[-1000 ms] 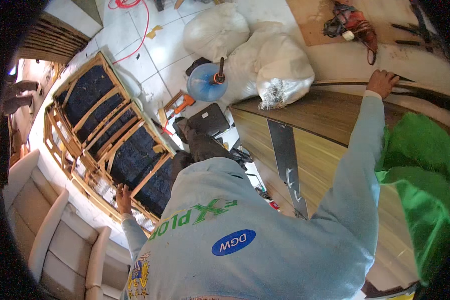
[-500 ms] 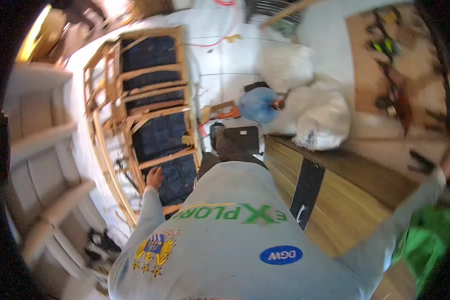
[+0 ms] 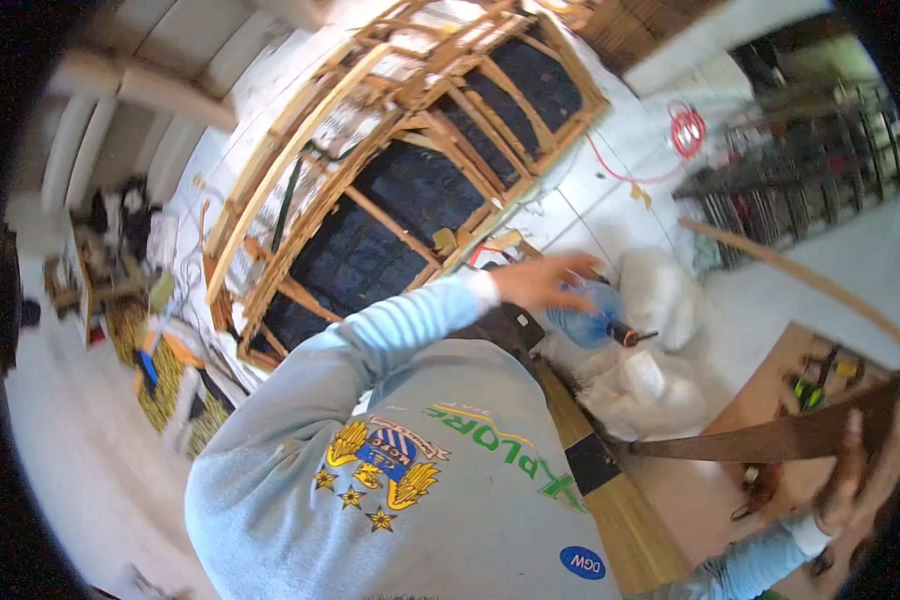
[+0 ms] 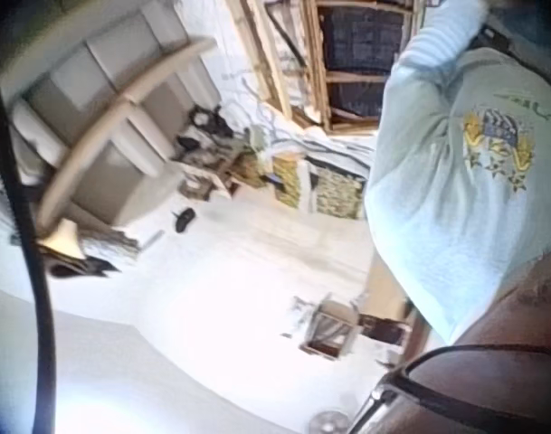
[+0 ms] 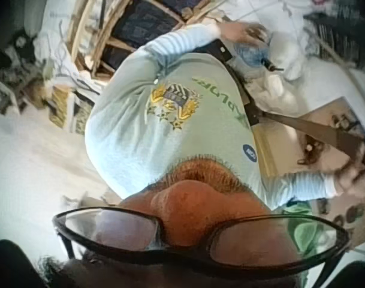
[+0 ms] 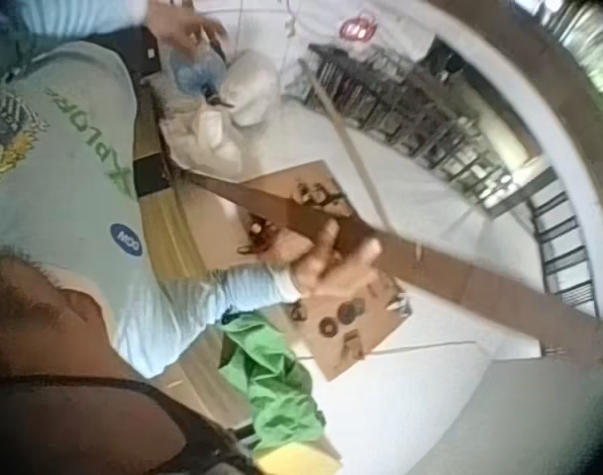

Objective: Replacing or repairing a wooden slat on a sofa frame using a saw.

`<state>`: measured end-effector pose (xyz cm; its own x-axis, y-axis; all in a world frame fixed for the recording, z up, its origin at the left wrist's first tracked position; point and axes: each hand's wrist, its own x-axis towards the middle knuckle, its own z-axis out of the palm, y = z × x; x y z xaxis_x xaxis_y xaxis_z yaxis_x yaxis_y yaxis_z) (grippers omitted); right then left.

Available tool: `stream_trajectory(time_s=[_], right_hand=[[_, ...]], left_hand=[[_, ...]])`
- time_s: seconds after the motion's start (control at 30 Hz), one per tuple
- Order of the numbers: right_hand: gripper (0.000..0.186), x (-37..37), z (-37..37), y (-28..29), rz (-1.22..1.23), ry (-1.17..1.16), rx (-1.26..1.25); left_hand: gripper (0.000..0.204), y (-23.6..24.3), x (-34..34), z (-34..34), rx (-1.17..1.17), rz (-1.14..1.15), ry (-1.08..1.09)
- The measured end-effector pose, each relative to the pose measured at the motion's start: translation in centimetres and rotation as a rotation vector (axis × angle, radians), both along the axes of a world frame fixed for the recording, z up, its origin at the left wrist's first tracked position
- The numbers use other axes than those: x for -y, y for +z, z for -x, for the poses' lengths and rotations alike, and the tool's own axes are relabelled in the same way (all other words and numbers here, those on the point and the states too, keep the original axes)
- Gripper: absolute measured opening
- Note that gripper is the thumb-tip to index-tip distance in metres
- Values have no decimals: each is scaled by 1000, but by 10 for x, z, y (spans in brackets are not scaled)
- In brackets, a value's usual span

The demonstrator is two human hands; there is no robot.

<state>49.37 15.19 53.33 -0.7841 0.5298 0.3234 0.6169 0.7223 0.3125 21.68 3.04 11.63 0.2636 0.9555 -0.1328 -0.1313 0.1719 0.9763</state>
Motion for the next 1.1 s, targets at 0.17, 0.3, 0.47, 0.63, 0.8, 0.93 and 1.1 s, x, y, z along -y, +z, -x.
stream_trajectory(time_s=[0.17, 0.3, 0.47, 0.63, 0.8, 0.93, 1.1], right_hand=[[51, 44, 143, -52, 195, 478, 106], [46, 73, 229, -95, 163, 978, -8], [52, 95, 276, -191, 890, 889, -565], [75, 63, 234, -333, 1911, 540, 49], [57, 141, 193, -340, 2099, 511, 402], [28, 135, 201, -337, 2005, 296, 352], [18, 124, 201, -335, 1897, 377, 247]], left_hand=[[93, 116, 29, -51, 436, -435, -213], [52, 113, 80, -47, 493, -406, 120], [29, 138, 126, -1, 628, -438, 741], [29, 146, 157, 77, 575, -485, 1170], [32, 134, 201, 108, 500, -520, 1583], [36, 130, 212, 102, 482, -630, 1649], [50, 144, 216, 90, -176, -584, 1548]])
